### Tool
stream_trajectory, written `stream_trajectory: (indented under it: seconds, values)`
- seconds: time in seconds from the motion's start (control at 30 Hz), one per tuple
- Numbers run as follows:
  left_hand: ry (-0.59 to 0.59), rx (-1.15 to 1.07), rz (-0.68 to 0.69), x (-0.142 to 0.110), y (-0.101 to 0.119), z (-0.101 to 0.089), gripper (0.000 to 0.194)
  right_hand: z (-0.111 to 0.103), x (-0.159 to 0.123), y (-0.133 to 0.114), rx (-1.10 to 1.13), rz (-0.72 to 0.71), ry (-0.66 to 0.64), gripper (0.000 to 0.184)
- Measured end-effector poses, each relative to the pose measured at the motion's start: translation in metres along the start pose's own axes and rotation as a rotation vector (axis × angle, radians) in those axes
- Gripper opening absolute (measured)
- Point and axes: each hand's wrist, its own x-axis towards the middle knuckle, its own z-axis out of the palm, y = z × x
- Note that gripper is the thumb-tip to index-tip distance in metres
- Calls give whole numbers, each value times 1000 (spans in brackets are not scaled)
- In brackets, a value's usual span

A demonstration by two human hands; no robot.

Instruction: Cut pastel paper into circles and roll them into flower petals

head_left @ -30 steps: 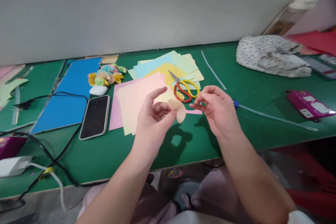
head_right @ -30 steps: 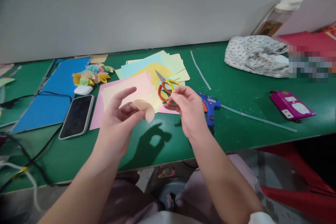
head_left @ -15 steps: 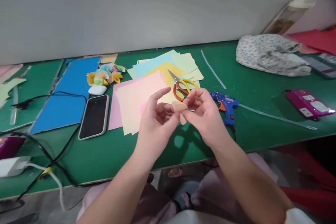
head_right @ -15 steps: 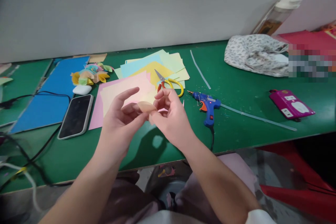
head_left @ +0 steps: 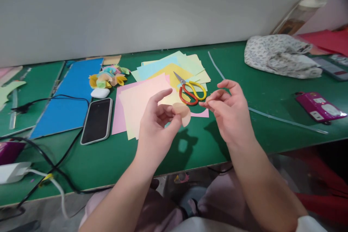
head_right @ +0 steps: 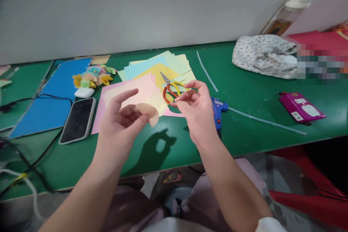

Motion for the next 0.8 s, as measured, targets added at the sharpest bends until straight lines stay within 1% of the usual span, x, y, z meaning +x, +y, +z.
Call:
stream_trajectory:
  seconds: [0.07,0.2,0.27,0.4,0.53,0.6,0.63,0.73,0.8]
  values:
    - [-4,-34,-21,1,-1,0,53,1,-2,0,0,-6,-41,38]
    - [-34,-76,-44,1,-2,2,53,7,-13,5,-66,52,-227,43]
    - [-50,-84,-52,-1,-1,3,52,10,-17,7,-101,70,-256,43]
    - [-59,-67,-52,-3,0,5,51,13,-17,11,-141,43,-220,41]
    - [-31,-53,-74,0,2,4,50,7,-11,13,-128,-30,-126,38]
    - [-23,-110,-144,3,3,2,52,2,-8,11,-188,-111,-133,34]
    - [-26,-158,-196,4,4,1,53,-1,-8,9,-262,-179,-174,32]
    - [-56,-310,-342,8,6,-4,53,-8,-8,4,-603,-485,-372,30]
    - [-72,-369,-381,9,7,-7,51,-9,-8,3,-797,-677,-453,30]
